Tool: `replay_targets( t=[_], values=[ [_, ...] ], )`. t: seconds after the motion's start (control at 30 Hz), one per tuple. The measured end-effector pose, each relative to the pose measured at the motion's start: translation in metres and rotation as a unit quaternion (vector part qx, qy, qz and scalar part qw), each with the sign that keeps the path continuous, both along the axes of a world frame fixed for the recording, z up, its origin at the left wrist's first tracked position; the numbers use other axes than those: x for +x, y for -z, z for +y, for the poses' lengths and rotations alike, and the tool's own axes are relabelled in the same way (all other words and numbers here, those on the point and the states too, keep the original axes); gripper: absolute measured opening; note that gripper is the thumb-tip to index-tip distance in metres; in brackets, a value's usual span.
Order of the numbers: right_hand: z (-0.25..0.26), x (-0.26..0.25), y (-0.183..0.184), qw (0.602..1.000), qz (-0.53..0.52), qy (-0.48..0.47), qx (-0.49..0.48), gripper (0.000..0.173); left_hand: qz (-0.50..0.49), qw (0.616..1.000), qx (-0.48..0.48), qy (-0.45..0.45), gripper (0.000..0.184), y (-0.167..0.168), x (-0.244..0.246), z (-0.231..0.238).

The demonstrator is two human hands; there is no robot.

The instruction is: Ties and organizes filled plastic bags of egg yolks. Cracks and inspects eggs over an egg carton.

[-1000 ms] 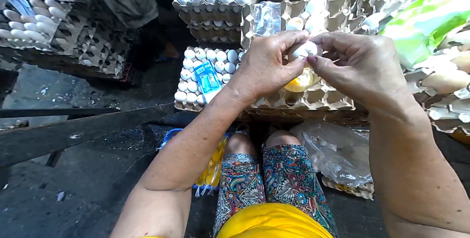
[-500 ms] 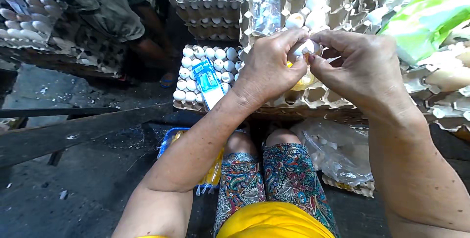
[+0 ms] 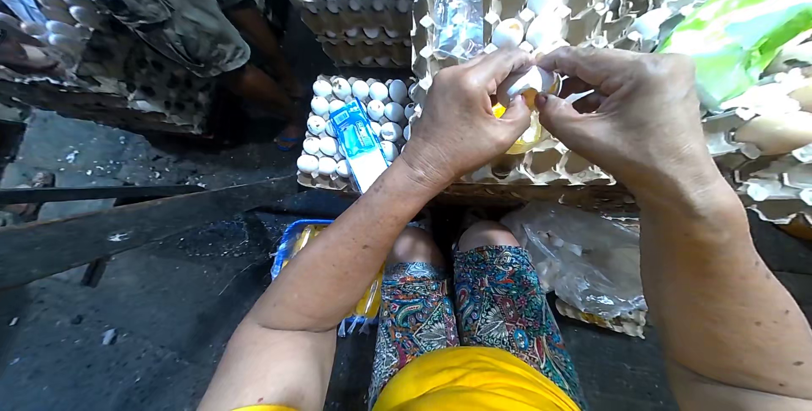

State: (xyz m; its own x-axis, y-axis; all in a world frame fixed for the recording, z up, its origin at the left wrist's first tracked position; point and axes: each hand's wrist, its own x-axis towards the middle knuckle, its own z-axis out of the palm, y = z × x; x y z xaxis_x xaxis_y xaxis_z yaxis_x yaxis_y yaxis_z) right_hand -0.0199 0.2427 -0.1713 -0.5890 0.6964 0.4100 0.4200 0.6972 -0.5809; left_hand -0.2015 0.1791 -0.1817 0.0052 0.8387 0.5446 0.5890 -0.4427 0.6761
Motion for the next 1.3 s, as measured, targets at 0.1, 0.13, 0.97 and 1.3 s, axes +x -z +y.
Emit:
replay_targets(
  t=[0.1, 0.13, 0.97, 1.3],
  values=[
    [0.000, 0.001, 0.000, 1.000, -0.002, -0.004, -0.002, 0.029, -0.001, 1.000, 0.004, -0.002, 0.030, 0.002, 0.000, 0.001],
    [0.001, 0.001, 0.000, 1.000, -0.003, -0.005, -0.002, 0.030, -0.002, 1.000, 0.006, -0.001, 0.030, 0.003, -0.001, 0.001],
    [0.005, 0.015, 0.000, 0.997, -0.002, -0.045, 0.069, 0.034, 0.018, 0.997, 0.040, 0.055, 0.029, -0.005, -0.010, 0.004],
    [-0.002, 0.010, 0.003, 0.994, 0.057, -0.030, 0.085, 0.036, 0.098, 0.993, -0.013, 0.065, 0.033, -0.023, -0.018, 0.000]
  ],
)
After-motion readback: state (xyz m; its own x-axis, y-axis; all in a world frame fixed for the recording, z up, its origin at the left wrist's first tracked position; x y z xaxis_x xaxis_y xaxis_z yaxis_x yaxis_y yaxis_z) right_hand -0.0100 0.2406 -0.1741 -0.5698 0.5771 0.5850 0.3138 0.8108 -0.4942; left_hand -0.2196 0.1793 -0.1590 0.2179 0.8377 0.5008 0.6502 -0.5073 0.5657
